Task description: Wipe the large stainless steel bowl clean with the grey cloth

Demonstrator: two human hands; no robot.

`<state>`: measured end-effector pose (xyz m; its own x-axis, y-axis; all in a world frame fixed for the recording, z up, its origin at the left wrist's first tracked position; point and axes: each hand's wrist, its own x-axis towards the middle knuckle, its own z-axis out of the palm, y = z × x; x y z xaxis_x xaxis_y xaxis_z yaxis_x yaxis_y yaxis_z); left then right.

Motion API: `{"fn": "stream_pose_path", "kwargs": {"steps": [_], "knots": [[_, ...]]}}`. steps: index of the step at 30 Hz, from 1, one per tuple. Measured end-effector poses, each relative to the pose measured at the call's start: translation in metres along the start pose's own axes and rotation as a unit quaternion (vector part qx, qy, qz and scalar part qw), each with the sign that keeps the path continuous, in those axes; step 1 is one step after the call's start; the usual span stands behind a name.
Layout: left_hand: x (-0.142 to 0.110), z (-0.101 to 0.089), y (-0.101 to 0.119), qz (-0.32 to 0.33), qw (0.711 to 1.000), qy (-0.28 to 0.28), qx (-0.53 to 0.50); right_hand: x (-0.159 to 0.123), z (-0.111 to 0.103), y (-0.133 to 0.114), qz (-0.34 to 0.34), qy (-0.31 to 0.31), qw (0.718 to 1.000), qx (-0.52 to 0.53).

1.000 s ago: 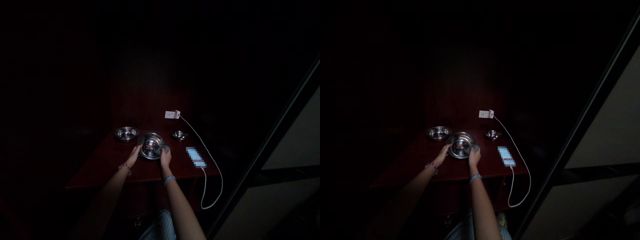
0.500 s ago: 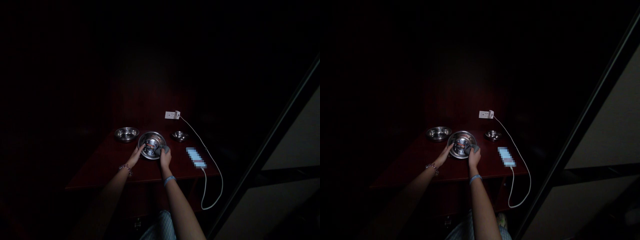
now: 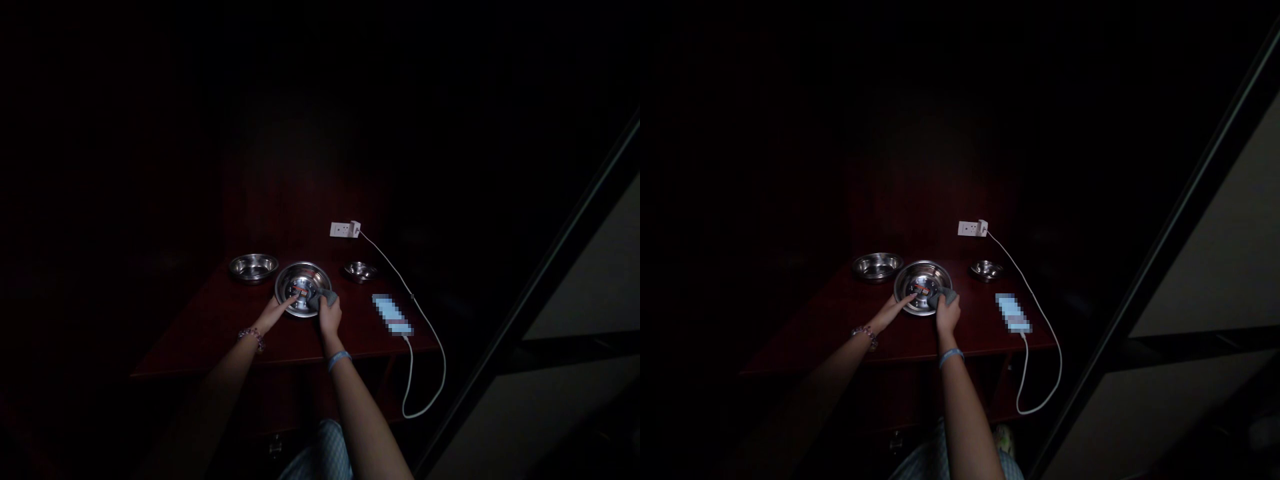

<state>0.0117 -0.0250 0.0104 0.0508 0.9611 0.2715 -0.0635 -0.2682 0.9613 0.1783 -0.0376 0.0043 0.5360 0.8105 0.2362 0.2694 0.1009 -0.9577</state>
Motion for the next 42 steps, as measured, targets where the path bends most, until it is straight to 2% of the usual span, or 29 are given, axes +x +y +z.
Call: {"fn": "stream_pose_path", "kwargs": {"steps": [5, 11, 14, 25, 32, 42], "knots": [[0.003, -0.003, -0.008, -0.007, 1.000, 0.000, -0.005, -0.001, -0.001, -0.001, 0.003, -0.004, 1.000, -0.012], [0.009, -0.011, -0.015, -0.066, 0.995, 0.074, 0.002, -0.001, 0.000, -0.001, -0.004, -0.011, 1.000, 0.000], [0.011, -0.014, -0.015, -0.076, 0.993, 0.095, -0.006, -0.001, 0.000, 0.000, -0.007, -0.005, 1.000, 0.021], [0.014, -0.014, -0.020, -0.034, 0.997, 0.066, -0.024, 0.000, 0.000, 0.000, -0.007, -0.013, 0.999, 0.033], [0.015, -0.015, -0.025, -0.039, 0.997, 0.071, -0.005, 0.000, 0.001, 0.002, -0.014, -0.014, 0.999, 0.031], [0.012, -0.012, -0.020, -0.019, 0.997, 0.074, 0.003, 0.002, 0.002, 0.004, -0.014, -0.011, 0.999, 0.033]]}}
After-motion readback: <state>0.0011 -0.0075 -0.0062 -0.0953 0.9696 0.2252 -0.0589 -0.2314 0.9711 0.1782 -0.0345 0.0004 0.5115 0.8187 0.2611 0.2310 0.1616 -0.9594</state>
